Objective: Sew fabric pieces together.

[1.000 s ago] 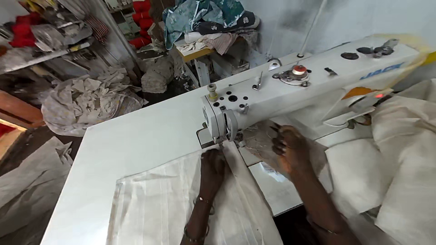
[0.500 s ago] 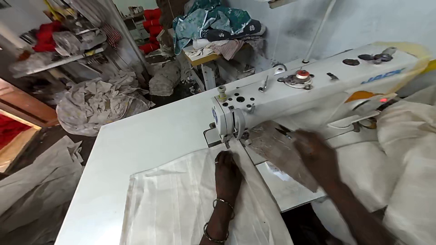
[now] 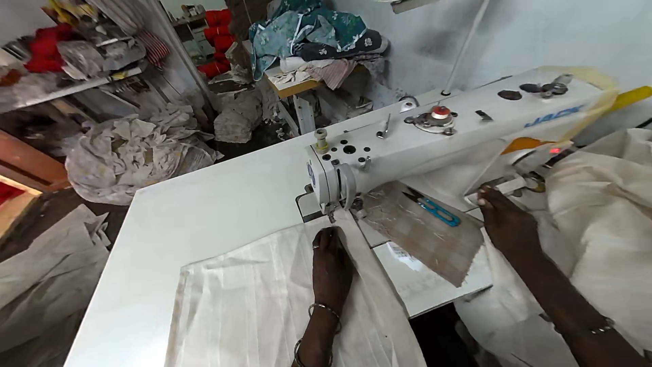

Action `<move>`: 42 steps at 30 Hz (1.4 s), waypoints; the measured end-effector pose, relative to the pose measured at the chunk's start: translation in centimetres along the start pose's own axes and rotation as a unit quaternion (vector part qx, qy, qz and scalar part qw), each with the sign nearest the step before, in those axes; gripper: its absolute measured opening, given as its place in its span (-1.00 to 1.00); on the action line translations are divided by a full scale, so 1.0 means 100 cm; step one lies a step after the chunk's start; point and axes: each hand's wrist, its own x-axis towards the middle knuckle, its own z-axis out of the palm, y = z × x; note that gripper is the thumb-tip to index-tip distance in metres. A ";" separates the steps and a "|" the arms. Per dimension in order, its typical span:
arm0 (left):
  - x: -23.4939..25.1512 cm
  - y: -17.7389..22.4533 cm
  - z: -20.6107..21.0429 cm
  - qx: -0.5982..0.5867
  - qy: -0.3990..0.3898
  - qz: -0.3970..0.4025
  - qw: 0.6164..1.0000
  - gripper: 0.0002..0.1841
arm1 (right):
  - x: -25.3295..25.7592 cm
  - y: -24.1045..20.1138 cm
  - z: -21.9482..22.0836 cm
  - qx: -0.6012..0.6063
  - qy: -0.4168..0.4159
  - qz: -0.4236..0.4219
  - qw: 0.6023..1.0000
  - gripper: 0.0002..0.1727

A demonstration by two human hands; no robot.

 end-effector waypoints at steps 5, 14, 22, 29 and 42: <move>-0.005 0.000 0.000 0.005 0.007 0.012 1.000 -0.64 | 0.001 0.002 0.000 0.003 0.007 0.011 1.000 -0.46; -0.003 -0.003 0.000 0.003 0.025 0.041 0.999 -0.64 | -0.037 -0.094 -0.005 0.088 0.040 -0.019 0.995 -0.48; 0.004 -0.008 0.001 -0.031 0.032 0.046 0.998 -0.69 | -0.064 -0.204 0.037 0.253 -0.092 -0.100 0.958 -0.70; 0.021 -0.011 -0.006 -0.076 -0.009 -0.016 0.997 -0.71 | -0.087 -0.223 0.047 0.221 -0.148 -0.118 0.957 -0.81; -0.005 -0.014 -0.012 -0.064 -0.002 0.019 0.998 -0.70 | -0.061 -0.259 0.028 0.044 -0.277 -0.043 0.959 -0.67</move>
